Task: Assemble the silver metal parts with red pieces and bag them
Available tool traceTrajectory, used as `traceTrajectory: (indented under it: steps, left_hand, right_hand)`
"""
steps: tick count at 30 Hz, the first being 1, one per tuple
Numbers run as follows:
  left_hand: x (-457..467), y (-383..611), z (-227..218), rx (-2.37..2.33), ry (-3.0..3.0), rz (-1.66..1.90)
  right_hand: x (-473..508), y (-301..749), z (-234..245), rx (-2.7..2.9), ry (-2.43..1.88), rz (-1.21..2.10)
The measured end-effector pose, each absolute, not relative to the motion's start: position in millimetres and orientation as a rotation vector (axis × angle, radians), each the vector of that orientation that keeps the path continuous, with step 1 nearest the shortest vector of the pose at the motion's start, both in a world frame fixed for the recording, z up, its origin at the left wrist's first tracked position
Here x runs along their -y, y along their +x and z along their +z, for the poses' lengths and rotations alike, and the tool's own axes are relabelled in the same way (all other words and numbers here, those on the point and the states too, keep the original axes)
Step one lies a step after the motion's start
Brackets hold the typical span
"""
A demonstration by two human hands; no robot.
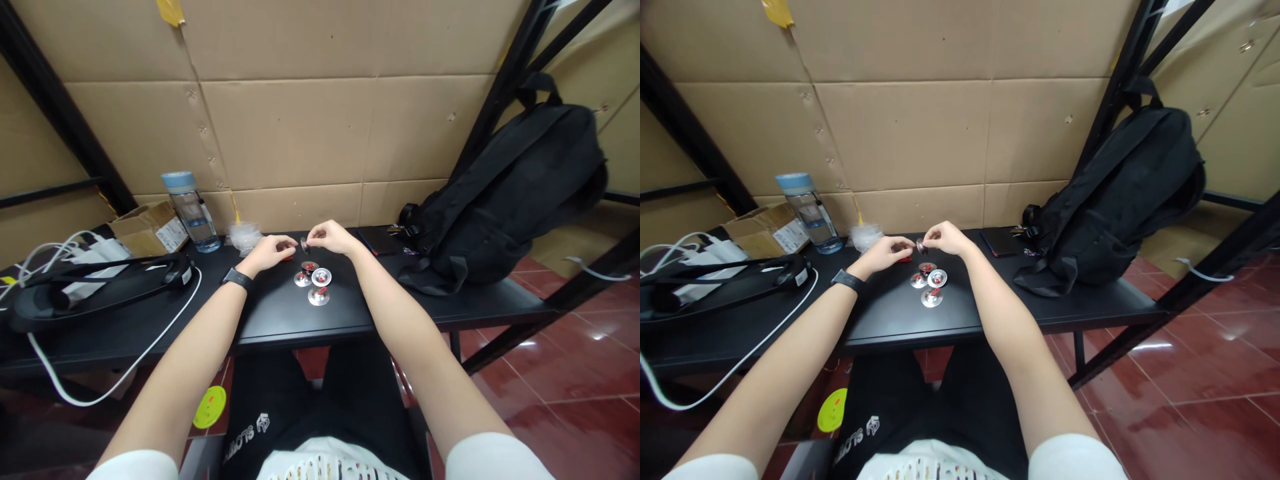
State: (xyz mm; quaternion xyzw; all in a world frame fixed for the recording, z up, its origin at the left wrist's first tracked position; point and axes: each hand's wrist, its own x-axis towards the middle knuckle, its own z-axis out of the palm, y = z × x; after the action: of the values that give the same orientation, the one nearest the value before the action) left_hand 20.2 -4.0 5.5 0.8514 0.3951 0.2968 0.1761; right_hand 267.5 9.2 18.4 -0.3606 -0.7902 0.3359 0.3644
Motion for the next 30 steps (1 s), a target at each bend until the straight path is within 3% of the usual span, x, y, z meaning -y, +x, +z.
traceTrajectory:
  steps: [11, 22, 25, 30]
  left_hand:
    - [11, 29, 11, -1.083, 2.323, 1.202]
    - [8, 22, 13, -1.21, 2.54, 1.149]
    - [5, 19, 12, -1.22, 2.578, 1.103]
    - [1, 10, 13, -1.511, 2.689, 0.905]
  right_hand:
    - [14, 228, 13, 1.68, -0.771, 1.068]
    - [10, 226, 9, 1.693, -0.758, 1.189]
    - [9, 224, 8, 1.775, -0.775, 1.056]
    - [-5, 243, 11, 1.916, -1.064, 0.502]
